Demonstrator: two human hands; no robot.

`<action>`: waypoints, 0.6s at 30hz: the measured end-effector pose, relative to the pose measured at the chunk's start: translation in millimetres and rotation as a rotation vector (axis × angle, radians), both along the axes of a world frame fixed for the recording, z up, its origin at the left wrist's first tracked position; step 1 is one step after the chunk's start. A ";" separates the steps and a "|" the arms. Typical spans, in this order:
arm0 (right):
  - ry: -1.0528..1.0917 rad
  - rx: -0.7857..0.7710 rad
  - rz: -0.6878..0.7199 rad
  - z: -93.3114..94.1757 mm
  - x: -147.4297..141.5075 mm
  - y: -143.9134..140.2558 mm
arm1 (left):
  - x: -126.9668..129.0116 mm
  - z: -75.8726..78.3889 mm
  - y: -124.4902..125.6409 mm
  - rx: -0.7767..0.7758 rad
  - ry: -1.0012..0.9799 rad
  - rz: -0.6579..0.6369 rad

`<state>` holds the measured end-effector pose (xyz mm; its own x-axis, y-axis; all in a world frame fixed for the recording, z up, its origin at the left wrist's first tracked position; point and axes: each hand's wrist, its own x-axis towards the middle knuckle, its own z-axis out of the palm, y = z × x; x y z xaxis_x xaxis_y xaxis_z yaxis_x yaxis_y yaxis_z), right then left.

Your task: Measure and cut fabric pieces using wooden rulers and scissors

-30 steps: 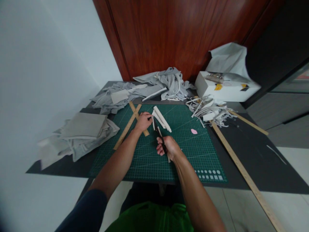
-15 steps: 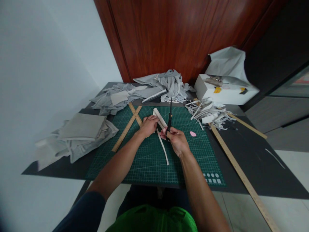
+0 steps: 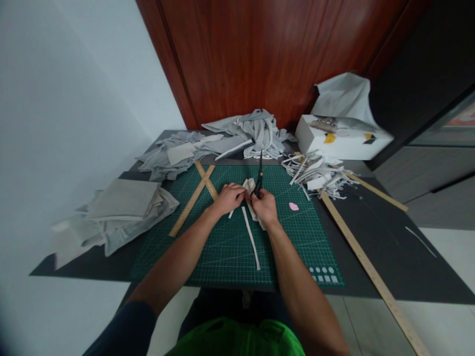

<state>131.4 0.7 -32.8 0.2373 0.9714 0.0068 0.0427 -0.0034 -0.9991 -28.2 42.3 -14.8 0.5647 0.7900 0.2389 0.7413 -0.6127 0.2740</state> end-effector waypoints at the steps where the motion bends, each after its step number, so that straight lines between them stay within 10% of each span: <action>1: -0.035 -0.003 -0.018 -3.1 1.8 0.9 | -1.1 0.3 1.8 0.017 0.012 0.045; 13: 0.061 -0.037 -0.033 -7.6 5.6 4.8 | -0.9 8.4 31.5 0.040 0.108 0.172; 18: 0.070 -0.049 -0.029 -5.4 7.2 4.8 | -8.9 3.3 37.4 0.032 0.040 -0.065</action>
